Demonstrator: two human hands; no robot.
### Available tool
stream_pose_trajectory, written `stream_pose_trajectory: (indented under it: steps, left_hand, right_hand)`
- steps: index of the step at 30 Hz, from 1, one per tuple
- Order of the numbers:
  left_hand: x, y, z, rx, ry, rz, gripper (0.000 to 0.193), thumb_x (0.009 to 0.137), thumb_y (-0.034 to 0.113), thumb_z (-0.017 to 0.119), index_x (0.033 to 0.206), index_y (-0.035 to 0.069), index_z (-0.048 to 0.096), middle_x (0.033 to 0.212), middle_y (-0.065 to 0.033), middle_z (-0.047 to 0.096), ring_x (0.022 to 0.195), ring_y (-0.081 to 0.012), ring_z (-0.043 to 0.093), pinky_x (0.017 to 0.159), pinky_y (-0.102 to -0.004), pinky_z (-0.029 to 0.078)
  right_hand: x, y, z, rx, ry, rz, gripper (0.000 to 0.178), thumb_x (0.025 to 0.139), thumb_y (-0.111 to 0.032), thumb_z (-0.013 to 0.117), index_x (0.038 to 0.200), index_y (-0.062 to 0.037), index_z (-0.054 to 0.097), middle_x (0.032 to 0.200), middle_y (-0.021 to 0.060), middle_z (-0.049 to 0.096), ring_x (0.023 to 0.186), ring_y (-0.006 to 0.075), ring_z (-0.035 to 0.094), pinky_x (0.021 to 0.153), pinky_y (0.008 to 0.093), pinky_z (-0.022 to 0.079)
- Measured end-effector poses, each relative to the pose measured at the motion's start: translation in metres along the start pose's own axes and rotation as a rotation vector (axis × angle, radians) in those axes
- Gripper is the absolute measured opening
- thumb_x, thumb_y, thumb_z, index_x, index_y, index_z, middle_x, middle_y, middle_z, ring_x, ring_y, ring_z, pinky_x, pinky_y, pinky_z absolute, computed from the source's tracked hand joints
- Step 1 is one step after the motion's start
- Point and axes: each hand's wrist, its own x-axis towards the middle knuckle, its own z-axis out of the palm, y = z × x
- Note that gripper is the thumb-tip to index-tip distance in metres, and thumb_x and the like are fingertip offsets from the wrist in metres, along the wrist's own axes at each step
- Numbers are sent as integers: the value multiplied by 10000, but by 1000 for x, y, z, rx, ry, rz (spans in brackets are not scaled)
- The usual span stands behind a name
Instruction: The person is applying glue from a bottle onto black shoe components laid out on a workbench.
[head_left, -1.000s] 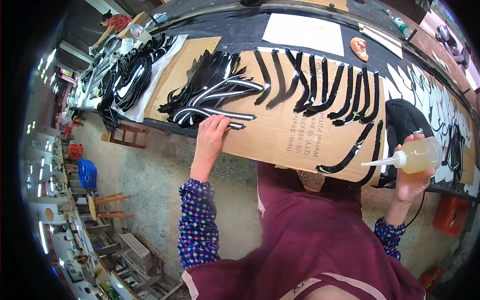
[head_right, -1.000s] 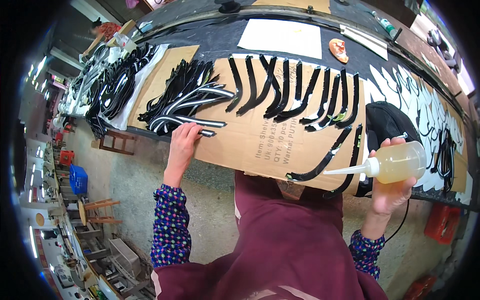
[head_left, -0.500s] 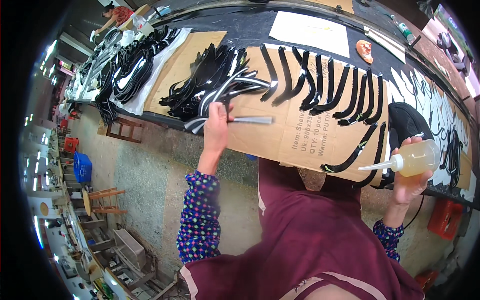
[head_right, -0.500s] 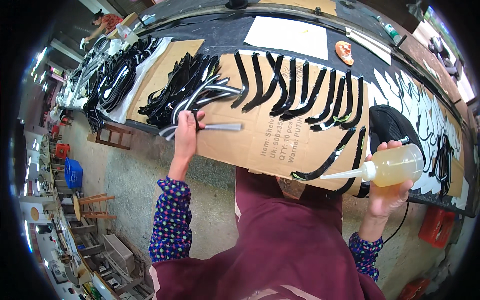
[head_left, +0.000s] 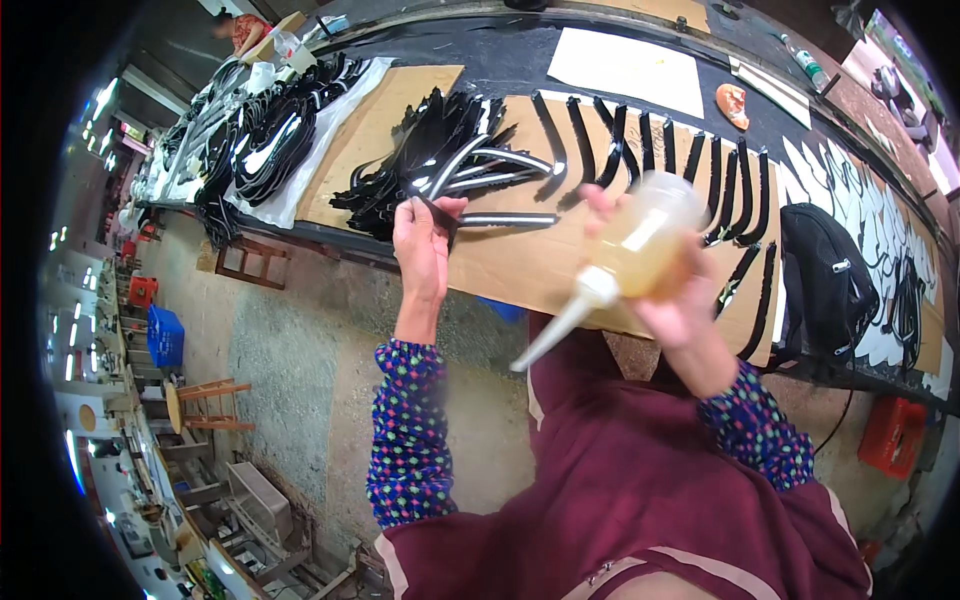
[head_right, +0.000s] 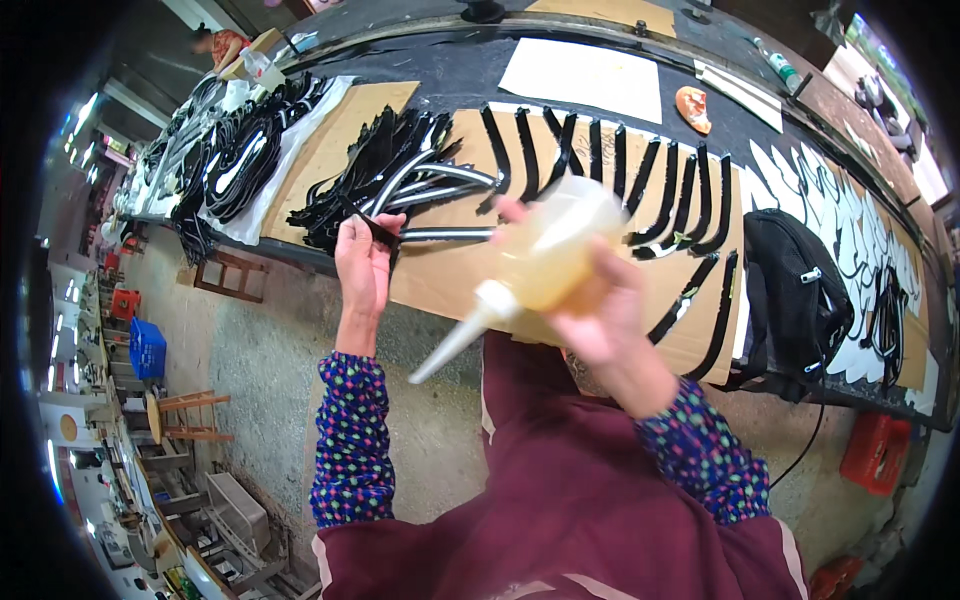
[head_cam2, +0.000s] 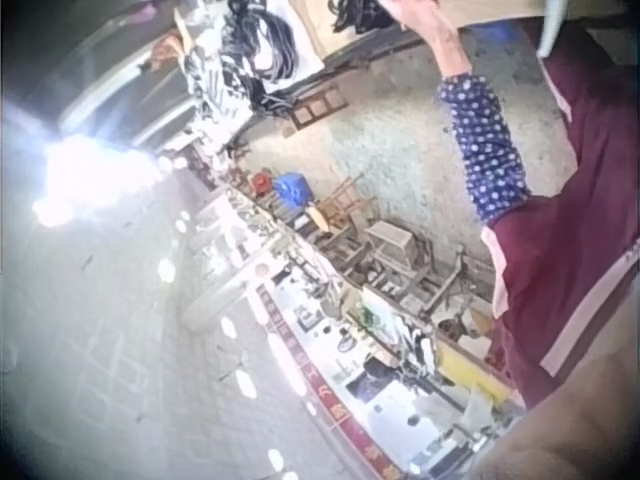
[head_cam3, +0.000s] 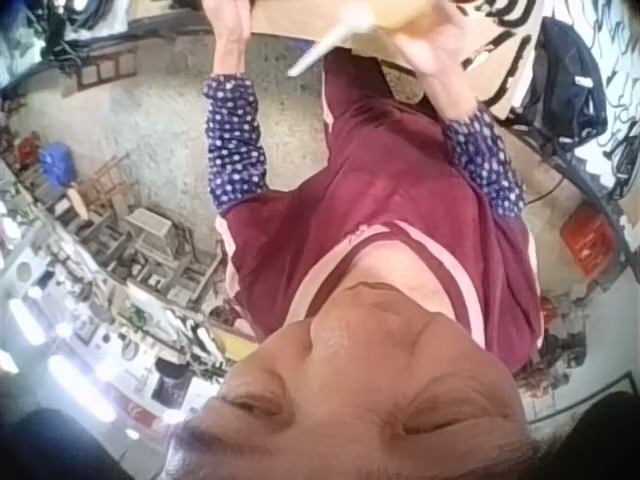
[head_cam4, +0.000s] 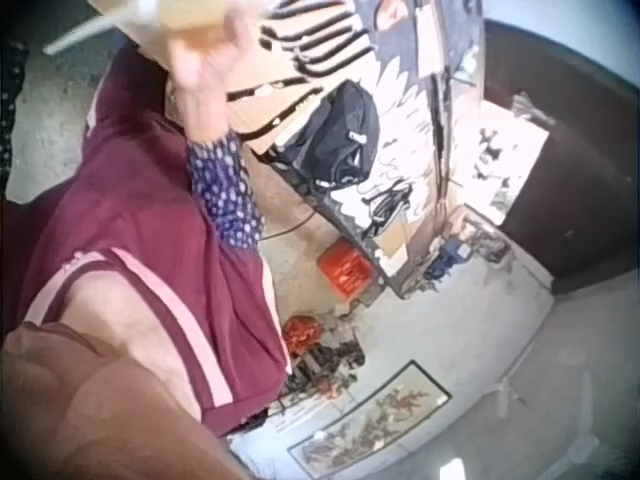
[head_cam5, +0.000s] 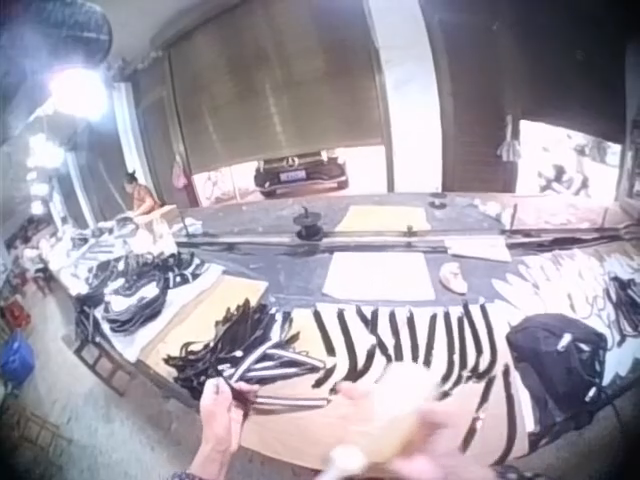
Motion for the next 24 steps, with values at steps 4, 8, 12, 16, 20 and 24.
stream_pose_trajectory:
  steps: [4, 8, 12, 16, 20, 24]
  left_hand:
    - [11, -17, -25, -271, 48, 22, 194, 910, 195, 370, 951, 9, 406, 962, -159, 549, 925, -221, 525, 867, -331, 404]
    - [23, -27, -36, -333, 164, 146, 67, 833, 47, 473, 847, 55, 408, 846, -77, 512, 884, -169, 511, 808, -290, 416]
    - [31, -33, -36, -355, 197, 172, 89, 820, -5, 469, 882, 45, 427, 948, -108, 530, 918, -165, 512, 814, -264, 406]
    - [46, -33, -41, -376, 226, 191, 98, 845, 4, 439, 942, 10, 433, 963, -110, 521, 916, -169, 507, 837, -281, 396]
    - [67, -25, -47, -321, 224, 217, 110, 851, 10, 434, 961, 0, 431, 966, -104, 514, 909, -160, 502, 836, -269, 391]
    - [70, -25, -56, -346, 253, 206, 102, 849, 13, 441, 951, 7, 444, 927, -110, 524, 857, -178, 526, 768, -299, 436]
  right_hand:
    - [78, 62, -7, 165, -16, 112, 696, 680, -253, 669, 1223, -6, 310, 1282, 177, 335, 1126, 319, 392, 964, 514, 280]
    - [147, 106, -40, 215, -48, 120, 669, 666, -230, 685, 1201, -24, 341, 1199, 165, 426, 1105, 325, 406, 935, 506, 296]
    - [181, 124, -67, 223, 16, 104, 659, 624, -221, 723, 1158, -34, 383, 1153, 146, 461, 1069, 315, 426, 907, 498, 318]
    - [202, 131, -68, 230, 18, 71, 640, 624, -228, 720, 1137, -36, 389, 1137, 145, 468, 1073, 314, 426, 900, 505, 324]
    - [224, 137, -70, 227, -4, 48, 631, 645, -224, 704, 1145, -36, 369, 1116, 159, 470, 1076, 323, 423, 902, 506, 326]
    - [234, 142, -73, 188, 21, 17, 615, 655, -229, 696, 1137, -24, 374, 1112, 171, 469, 1080, 326, 425, 906, 512, 328]
